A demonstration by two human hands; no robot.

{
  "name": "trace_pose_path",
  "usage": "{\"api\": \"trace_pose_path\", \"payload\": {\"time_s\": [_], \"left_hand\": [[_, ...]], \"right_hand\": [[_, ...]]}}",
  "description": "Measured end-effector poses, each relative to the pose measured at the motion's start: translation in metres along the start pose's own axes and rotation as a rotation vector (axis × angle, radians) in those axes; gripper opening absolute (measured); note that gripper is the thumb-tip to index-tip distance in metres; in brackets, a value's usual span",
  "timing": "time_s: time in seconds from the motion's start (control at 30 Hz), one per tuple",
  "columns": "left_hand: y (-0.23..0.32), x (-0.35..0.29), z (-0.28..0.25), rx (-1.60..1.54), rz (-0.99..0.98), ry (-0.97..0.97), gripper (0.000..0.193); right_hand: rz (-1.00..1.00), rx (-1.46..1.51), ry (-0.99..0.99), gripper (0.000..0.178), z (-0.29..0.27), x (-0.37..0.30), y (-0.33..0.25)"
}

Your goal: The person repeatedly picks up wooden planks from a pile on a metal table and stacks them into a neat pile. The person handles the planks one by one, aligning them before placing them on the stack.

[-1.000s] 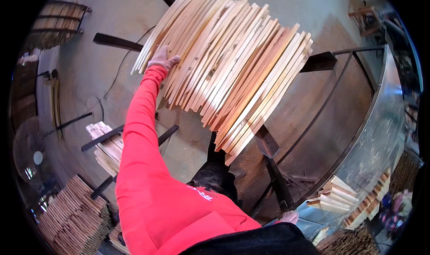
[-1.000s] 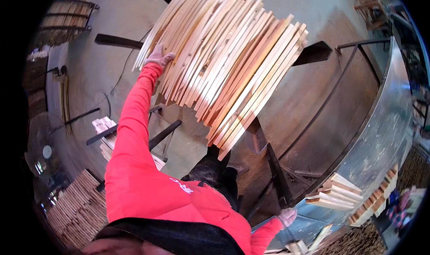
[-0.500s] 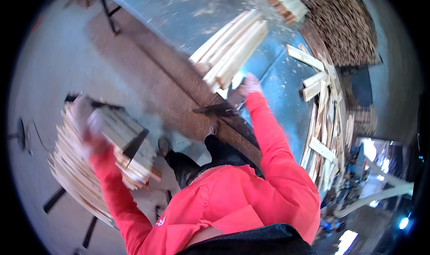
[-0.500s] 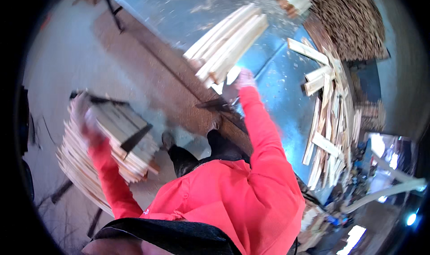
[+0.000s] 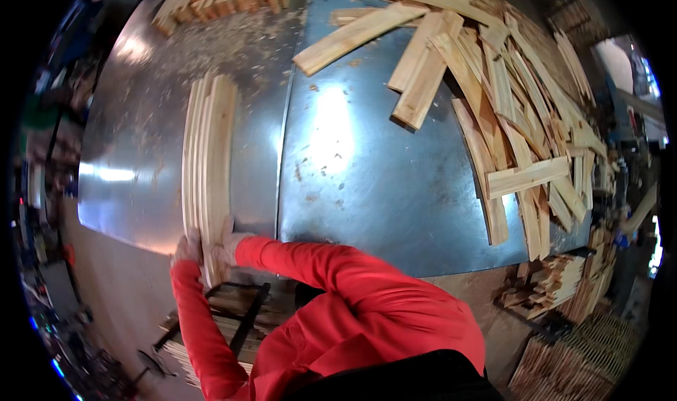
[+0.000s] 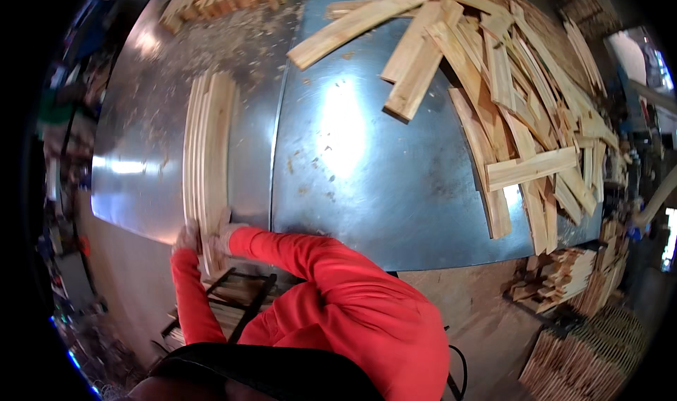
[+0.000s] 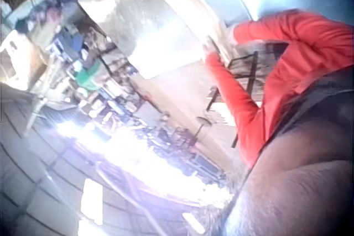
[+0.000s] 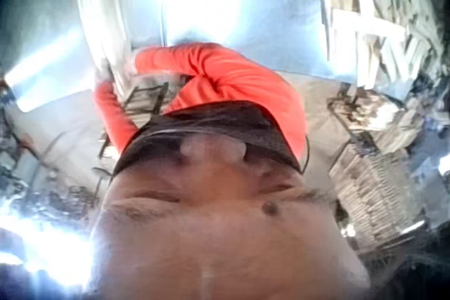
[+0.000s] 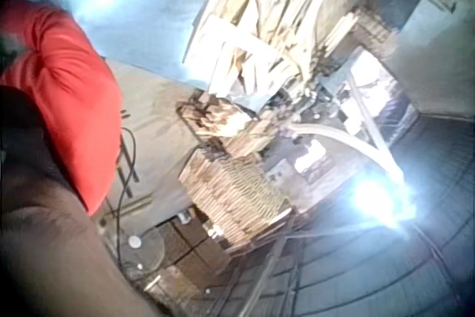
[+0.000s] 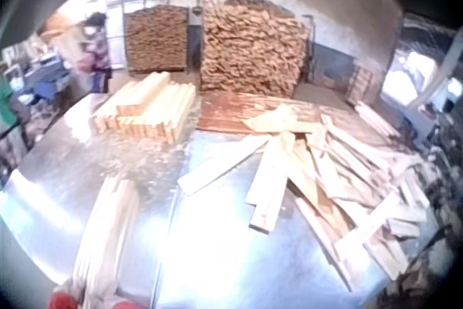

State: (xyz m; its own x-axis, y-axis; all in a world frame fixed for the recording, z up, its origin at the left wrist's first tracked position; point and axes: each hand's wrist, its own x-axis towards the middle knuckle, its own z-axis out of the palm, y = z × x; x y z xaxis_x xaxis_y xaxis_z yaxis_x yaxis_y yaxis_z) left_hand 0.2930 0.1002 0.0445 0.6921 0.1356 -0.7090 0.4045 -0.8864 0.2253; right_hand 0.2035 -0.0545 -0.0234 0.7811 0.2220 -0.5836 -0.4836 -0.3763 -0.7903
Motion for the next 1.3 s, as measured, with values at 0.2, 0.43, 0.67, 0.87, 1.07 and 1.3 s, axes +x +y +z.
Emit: {"api": "trace_pose_path", "payload": {"time_s": [0.2,0.43,0.67,0.87,1.07,1.3], "left_hand": [[0.062,-0.053,0.062,0.477,0.006,0.488,0.103],[0.074,-0.054,0.056,0.633,0.018,0.577,0.108],[0.292,-0.026,0.094,0.269,0.988,0.59,0.102],[0.498,0.046,0.147,0.67,0.902,0.67,0.103],[0.544,0.045,0.17,0.815,0.704,0.296,0.093],[0.464,-0.024,0.18,0.528,0.83,-0.161,0.052]], "right_hand": [[-0.594,-0.55,-0.111,0.051,-0.135,-0.009,0.038],[0.789,-0.389,1.278,0.11,-0.449,-0.112,0.147],[0.627,0.11,1.263,0.1,-0.459,-0.155,0.167],[0.56,0.195,1.253,0.099,-0.502,-0.175,0.127],[0.912,-0.04,1.215,0.109,-0.565,-0.094,0.127],[0.801,0.062,1.107,0.105,-0.539,-0.136,0.146]]}}
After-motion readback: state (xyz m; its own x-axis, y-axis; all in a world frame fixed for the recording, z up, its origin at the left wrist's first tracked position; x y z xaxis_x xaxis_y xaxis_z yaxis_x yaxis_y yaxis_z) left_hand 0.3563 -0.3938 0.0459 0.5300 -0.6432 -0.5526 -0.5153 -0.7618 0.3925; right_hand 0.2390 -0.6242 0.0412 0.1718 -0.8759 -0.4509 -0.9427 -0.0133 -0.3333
